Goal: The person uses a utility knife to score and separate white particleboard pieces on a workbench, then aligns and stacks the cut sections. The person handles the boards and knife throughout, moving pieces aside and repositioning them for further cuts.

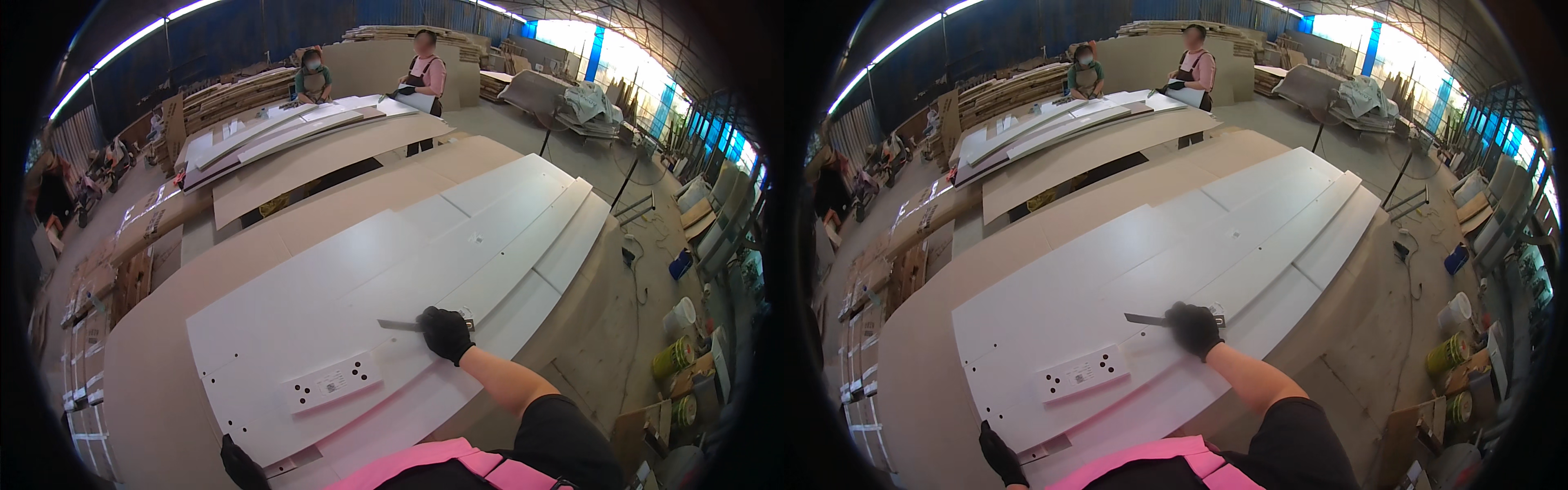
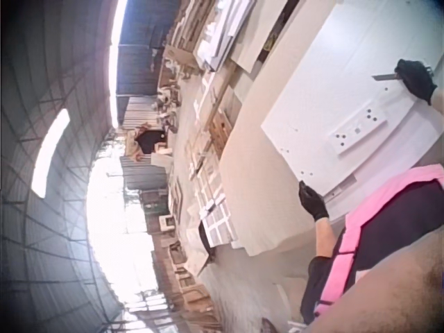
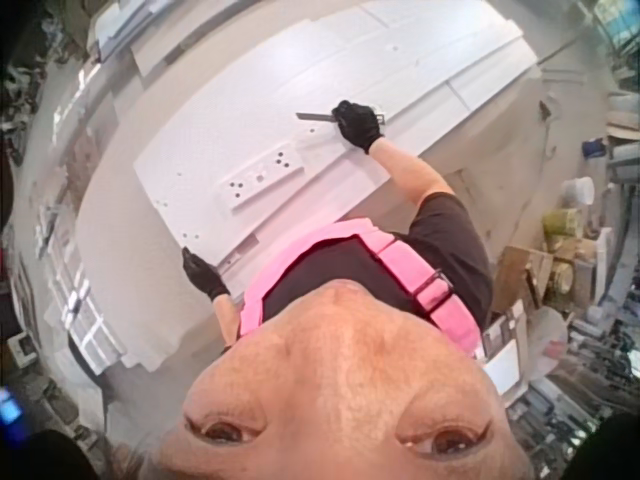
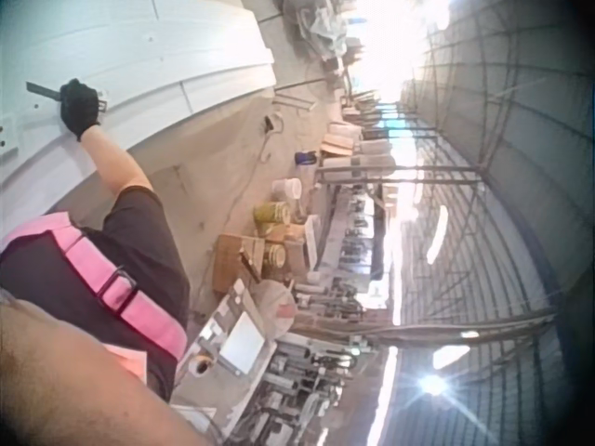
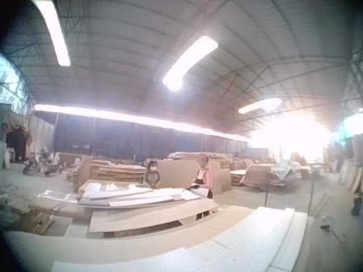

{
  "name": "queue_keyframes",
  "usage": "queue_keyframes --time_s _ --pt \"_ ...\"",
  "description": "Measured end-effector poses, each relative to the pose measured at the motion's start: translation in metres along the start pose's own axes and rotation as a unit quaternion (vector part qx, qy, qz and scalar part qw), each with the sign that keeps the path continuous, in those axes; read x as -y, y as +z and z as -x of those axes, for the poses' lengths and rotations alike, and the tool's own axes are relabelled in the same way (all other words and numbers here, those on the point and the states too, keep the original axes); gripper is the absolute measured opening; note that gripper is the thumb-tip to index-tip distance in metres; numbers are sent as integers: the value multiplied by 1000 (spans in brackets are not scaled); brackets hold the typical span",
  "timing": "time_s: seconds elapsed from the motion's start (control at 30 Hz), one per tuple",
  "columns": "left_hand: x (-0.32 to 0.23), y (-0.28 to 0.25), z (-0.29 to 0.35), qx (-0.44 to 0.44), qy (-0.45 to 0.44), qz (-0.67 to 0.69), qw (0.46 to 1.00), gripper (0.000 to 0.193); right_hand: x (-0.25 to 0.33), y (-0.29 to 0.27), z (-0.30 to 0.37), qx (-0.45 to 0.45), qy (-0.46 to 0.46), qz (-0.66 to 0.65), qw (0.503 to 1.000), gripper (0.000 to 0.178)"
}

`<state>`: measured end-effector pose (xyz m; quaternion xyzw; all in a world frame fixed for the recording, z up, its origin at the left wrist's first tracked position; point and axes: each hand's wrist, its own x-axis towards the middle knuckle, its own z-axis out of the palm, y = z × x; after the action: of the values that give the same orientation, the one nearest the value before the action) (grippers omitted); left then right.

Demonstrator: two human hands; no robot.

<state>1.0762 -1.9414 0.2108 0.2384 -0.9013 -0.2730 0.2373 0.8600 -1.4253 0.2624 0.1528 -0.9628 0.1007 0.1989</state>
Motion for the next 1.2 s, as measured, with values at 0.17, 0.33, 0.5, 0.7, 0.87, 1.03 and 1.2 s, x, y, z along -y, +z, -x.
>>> queue_keyframes --time_s 0.17,0.33,0.5,0.7,0.87,1.03,1.2 --pt "3 2 2 -9 26 -16 999 44 -1 0 0 9 2 -8 1000 9" --pt "-3 4 -2 -21 29 -11 999 39 -4 6 1 -14 -20 37 999 15" --pt "-39 -9 2 -88 116 -157 977 56 -7 8 -2 -31 5 -7 999 14" --pt "-124 33 11 45 203 -30 978 48 27 -6 -5 48 59 -181 981 10" --pt "-170 62 5 130 204 -19 970 61 92 -5 9 123 39 -304 944 18" --pt "-222 32 -2 270 20 460 846 59 100 -14 6 186 262 -483 815 16" --pt "-274 14 11 297 175 413 843 63 100 -21 6 234 234 -572 750 15"
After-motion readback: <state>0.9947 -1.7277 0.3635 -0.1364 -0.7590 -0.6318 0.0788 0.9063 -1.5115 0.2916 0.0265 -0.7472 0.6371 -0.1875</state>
